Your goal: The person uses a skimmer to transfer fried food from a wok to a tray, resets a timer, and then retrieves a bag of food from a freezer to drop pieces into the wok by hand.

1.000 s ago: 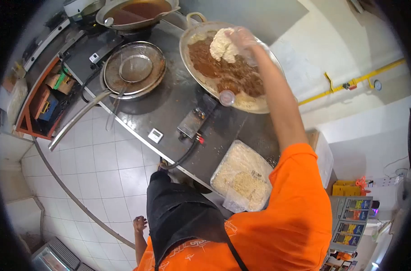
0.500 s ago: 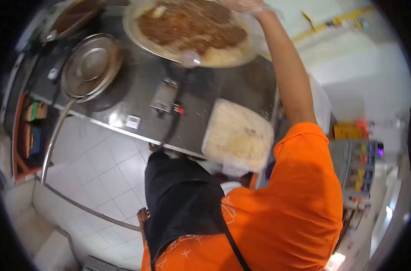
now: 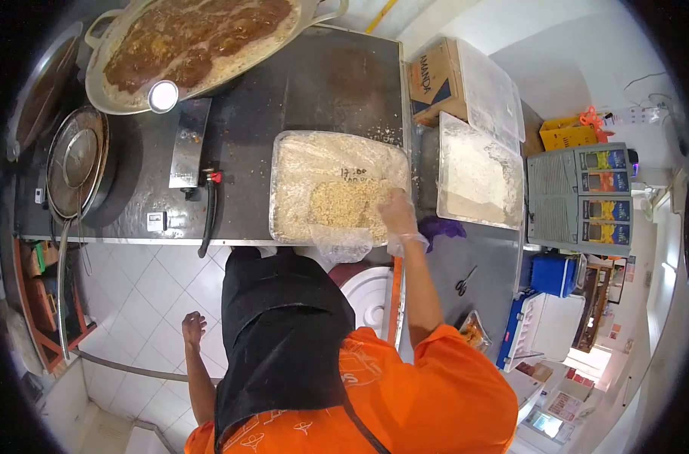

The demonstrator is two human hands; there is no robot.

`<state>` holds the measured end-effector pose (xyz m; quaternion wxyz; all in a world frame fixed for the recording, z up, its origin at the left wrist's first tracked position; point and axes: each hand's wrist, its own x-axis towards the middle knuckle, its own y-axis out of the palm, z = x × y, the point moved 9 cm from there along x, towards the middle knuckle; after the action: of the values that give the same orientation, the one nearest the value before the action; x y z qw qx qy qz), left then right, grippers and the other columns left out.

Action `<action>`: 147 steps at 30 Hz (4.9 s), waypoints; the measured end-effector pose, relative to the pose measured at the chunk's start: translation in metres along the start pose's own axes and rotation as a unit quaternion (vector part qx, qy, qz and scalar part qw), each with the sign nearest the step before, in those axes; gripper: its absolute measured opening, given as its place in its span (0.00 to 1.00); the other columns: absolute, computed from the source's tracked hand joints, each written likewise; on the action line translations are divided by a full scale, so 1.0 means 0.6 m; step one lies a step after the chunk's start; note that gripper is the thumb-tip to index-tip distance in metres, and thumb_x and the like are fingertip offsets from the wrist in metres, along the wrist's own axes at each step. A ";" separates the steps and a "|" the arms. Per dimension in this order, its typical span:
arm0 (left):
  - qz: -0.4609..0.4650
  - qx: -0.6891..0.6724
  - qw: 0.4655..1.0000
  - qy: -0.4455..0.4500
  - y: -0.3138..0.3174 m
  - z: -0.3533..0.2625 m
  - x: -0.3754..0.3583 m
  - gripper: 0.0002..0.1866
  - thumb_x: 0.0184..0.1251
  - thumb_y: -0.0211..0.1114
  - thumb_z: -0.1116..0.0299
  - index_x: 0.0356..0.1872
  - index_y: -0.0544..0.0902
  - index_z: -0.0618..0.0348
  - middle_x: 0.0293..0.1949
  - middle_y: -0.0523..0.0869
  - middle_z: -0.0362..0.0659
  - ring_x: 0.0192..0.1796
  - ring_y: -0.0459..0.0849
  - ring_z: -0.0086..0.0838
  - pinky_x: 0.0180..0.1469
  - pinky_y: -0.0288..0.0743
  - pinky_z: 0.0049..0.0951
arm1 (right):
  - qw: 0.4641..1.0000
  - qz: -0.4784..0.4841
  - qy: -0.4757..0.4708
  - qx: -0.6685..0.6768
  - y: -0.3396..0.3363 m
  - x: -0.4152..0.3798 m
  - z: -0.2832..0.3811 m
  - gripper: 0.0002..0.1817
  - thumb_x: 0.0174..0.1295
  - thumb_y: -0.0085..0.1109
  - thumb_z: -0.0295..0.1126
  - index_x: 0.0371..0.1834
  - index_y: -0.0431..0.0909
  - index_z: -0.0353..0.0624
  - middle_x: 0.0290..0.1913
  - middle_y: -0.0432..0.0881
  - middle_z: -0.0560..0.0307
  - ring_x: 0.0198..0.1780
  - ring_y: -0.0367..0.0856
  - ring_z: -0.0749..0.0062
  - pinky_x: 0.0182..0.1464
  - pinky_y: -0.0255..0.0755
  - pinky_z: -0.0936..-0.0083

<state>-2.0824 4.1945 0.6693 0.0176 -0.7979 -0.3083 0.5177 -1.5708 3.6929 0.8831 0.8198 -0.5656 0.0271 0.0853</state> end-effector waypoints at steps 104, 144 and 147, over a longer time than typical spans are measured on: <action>0.048 0.029 0.998 -0.022 0.016 -0.017 0.010 0.17 0.68 0.54 0.60 0.51 0.76 0.60 0.37 0.84 0.44 0.34 0.83 0.26 0.30 0.73 0.26 | 0.959 0.015 -0.268 -0.092 0.089 -0.001 0.038 0.16 0.64 0.48 0.36 0.48 0.76 0.38 0.51 0.77 0.39 0.56 0.72 0.47 0.60 0.65 0.57; -0.004 -0.079 0.996 -0.031 0.046 0.113 -0.130 0.18 0.70 0.54 0.60 0.54 0.73 0.60 0.38 0.84 0.45 0.33 0.82 0.28 0.30 0.72 0.27 | 0.988 -0.081 -0.125 0.050 0.110 0.179 -0.072 0.13 0.59 0.52 0.37 0.38 0.77 0.38 0.39 0.79 0.44 0.42 0.78 0.52 0.47 0.71 0.60; -0.013 -0.070 0.996 -0.057 0.040 0.145 -0.144 0.17 0.69 0.54 0.61 0.52 0.74 0.59 0.33 0.82 0.42 0.32 0.81 0.26 0.29 0.71 0.25 | 0.989 -0.069 -0.125 0.050 0.118 0.170 -0.078 0.14 0.59 0.52 0.37 0.40 0.77 0.38 0.40 0.79 0.44 0.43 0.77 0.52 0.48 0.71 0.61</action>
<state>-2.1679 4.1056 0.6912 -0.0492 -0.7620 -0.3548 0.5395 -1.4802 3.6846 0.7867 0.8478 -0.5095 -0.1105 0.0969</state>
